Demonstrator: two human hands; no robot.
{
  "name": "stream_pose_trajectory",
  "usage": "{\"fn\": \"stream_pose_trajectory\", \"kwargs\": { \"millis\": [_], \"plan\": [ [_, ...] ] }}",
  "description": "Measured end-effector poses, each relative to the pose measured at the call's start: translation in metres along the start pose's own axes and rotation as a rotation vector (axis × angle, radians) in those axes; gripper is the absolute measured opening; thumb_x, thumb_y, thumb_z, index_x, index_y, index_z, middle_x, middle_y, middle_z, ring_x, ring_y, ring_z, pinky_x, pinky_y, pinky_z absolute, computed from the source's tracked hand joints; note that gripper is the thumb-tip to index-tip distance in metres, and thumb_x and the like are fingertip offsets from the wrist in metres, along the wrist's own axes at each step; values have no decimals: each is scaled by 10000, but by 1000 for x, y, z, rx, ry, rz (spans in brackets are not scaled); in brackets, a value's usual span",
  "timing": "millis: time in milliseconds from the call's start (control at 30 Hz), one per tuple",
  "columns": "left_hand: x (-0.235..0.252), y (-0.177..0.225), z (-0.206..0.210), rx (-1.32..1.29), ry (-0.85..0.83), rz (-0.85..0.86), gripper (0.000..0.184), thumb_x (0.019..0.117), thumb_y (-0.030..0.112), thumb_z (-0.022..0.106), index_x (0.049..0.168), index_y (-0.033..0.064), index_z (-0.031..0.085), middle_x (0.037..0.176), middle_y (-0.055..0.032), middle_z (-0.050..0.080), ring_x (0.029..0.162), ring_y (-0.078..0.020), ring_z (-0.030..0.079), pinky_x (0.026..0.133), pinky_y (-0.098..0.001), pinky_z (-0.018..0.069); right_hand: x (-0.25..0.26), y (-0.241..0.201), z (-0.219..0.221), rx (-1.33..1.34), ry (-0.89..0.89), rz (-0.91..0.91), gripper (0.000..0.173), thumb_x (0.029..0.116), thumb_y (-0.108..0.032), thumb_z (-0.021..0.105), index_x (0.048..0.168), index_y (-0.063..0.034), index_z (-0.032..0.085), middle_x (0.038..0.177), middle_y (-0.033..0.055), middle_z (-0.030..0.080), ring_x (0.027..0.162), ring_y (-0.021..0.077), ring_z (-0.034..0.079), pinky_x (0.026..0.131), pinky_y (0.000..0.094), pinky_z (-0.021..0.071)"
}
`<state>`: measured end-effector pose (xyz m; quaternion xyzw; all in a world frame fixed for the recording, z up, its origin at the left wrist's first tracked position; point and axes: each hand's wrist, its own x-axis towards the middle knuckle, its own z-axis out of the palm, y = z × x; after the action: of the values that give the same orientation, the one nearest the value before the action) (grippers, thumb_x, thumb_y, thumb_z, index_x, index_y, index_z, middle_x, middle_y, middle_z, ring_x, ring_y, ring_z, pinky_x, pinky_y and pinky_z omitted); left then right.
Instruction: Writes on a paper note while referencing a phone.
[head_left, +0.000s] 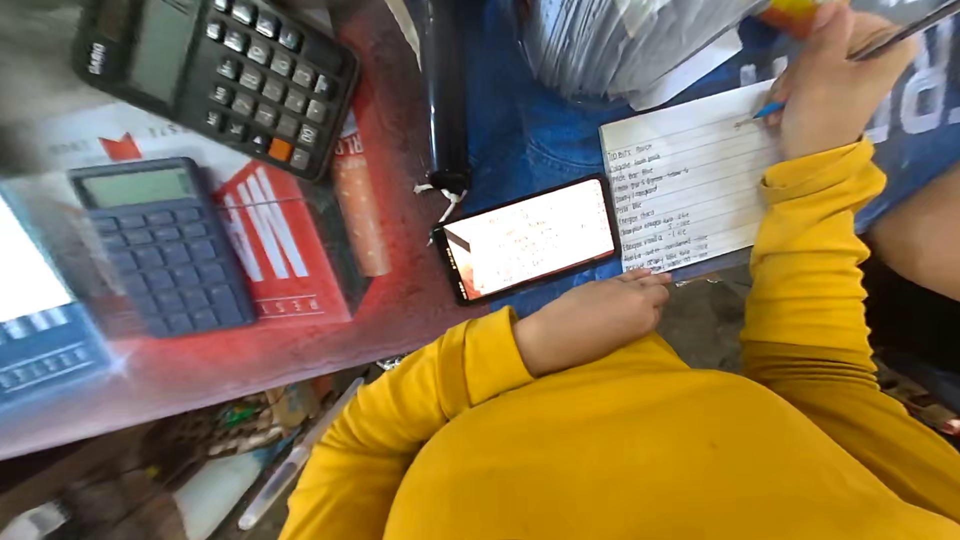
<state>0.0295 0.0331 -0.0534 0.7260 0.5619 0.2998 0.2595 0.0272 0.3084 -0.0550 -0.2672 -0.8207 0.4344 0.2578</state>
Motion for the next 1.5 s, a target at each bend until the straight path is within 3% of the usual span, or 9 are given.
{"fn": "stream_pose_trajectory", "kwargs": {
  "millis": [200, 300, 667, 833, 1500],
  "plan": [
    [0, -5, 4, 13, -24, 4, 274, 997, -106, 435, 1162, -121, 653, 1279, -224, 667, 1332, -359, 565, 1145, -408, 420, -1, -9, 3, 50, 77, 93, 391, 1062, -114, 429, 685, -216, 454, 490, -158, 463, 396, -29, 461, 402, 171, 418],
    [-1, -6, 5, 0, -17, 4, 263, 983, -119, 467, 1163, -106, 659, 1276, -212, 670, 1348, -351, 552, 1162, -407, 404, 0, -4, 2, -67, 77, 37, 407, 1058, -135, 457, 655, -197, 449, 512, -153, 430, 424, -36, 441, 441, 182, 409],
    [-4, -7, 5, -61, 28, 10, 279, 961, -116, 504, 1177, -83, 677, 1265, -189, 688, 1311, -343, 589, 1124, -410, 447, 1, -2, 3, -34, 114, 4, 427, 1037, -99, 479, 631, -211, 410, 494, -155, 411, 409, -48, 420, 427, 167, 390],
    [-4, -5, 5, -111, 0, -27, 282, 994, -101, 446, 1193, -116, 646, 1289, -228, 664, 1315, -372, 579, 1113, -428, 452, 1, -1, 2, -45, 99, -11, 434, 1039, -103, 473, 625, -211, 400, 498, -155, 399, 418, -48, 414, 442, 169, 391],
    [-3, -4, 5, -75, 36, -4, 268, 998, -96, 446, 1158, -103, 661, 1266, -206, 684, 1313, -349, 587, 1128, -407, 443, 6, 2, -1, -30, 126, 9, 430, 1031, -97, 483, 623, -211, 414, 493, -153, 417, 413, -43, 430, 438, 177, 409]
  ]
}}
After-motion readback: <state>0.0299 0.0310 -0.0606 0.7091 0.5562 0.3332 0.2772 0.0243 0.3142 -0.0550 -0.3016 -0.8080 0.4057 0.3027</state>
